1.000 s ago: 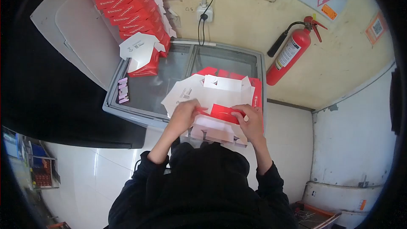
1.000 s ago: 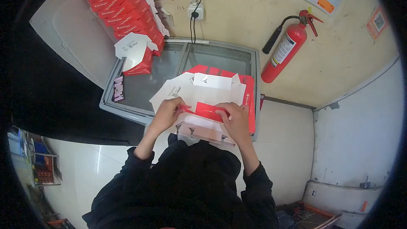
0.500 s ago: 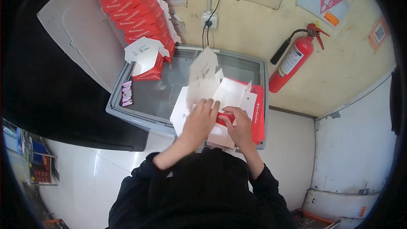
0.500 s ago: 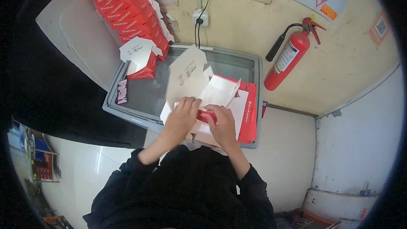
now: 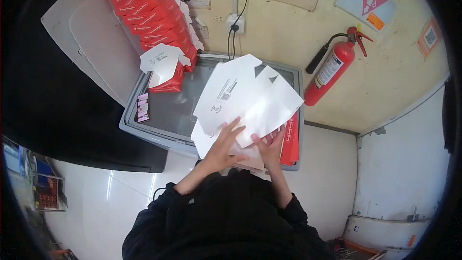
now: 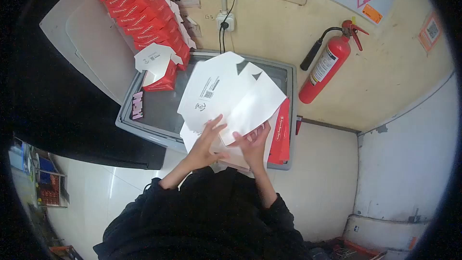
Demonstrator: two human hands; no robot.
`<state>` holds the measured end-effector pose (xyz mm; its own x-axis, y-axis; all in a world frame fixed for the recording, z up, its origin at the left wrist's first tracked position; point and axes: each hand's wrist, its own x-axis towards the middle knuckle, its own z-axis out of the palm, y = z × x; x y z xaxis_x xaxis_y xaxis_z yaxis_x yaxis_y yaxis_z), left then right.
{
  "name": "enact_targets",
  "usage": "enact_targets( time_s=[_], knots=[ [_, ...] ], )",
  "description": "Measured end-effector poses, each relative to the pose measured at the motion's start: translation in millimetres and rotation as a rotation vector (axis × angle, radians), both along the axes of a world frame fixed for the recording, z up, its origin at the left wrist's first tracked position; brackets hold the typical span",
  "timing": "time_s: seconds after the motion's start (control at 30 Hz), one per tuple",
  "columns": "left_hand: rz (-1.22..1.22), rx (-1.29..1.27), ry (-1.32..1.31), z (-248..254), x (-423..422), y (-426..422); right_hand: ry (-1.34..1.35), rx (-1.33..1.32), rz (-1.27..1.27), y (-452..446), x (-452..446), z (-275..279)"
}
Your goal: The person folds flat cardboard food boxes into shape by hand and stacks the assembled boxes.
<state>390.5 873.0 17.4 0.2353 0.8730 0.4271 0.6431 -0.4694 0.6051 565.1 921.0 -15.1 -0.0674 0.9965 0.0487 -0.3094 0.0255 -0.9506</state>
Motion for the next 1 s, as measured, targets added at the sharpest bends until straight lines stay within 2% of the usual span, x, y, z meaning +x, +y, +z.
enact_targets(
  time_s=[0.07,0.13,0.17,0.2,0.23,0.33,0.43,0.47,0.57,0.67,0.77,0.8,0.9,1.0],
  knots=[
    [-0.138,-0.371,-0.646,25.6,-5.3,16.9,-0.123,0.244,-0.073,-8.4,-13.3,-20.1],
    [-0.226,-0.731,-1.083,79.4,-6.1,22.8,-0.467,0.68,-0.058,-10.3,-14.3,-18.3],
    [-0.262,-0.627,-0.824,92.3,-3.6,25.4,-0.636,0.907,-0.046,-8.2,-15.2,-15.5],
    [-0.269,-0.594,-0.692,91.9,-9.5,28.3,-0.539,0.929,0.02,-8.2,-15.5,-10.5],
    [-0.274,-0.564,-0.559,89.5,-18.2,30.0,-0.489,0.826,0.012,-8.8,-12.6,-4.1],
    [-0.346,-0.854,-0.193,80.6,-40.1,36.3,-0.436,0.599,0.066,-7.5,12.1,25.1],
    [-0.516,-0.971,-0.203,69.5,-40.4,33.2,-0.58,0.546,0.281,11.8,34.7,71.1],
    [-0.421,-1.11,-0.092,96.1,-33.9,29.1,-0.547,0.53,0.314,10.0,30.8,84.6],
    [-0.422,-1.099,0.011,106.5,-29.7,26.7,-0.537,0.353,0.367,9.6,38.8,91.3],
    [-0.63,-0.79,-0.138,64.1,-56.0,39.0,-0.222,0.299,0.112,11.6,56.9,63.9],
    [-0.504,-1.077,-0.325,73.0,-61.8,40.2,-0.394,0.457,0.171,-1.2,57.8,58.2],
    [-0.467,-1.104,-0.304,66.3,-58.6,40.8,-0.35,0.364,0.277,-15.7,43.0,83.1],
    [-0.447,-1.112,-0.318,60.8,-46.8,37.4,-0.826,0.581,0.127,-28.4,31.8,87.2],
    [-0.413,-0.996,-0.252,57.1,-36.5,31.1,-0.848,0.469,-0.087,-29.8,29.8,82.5]
  ],
)
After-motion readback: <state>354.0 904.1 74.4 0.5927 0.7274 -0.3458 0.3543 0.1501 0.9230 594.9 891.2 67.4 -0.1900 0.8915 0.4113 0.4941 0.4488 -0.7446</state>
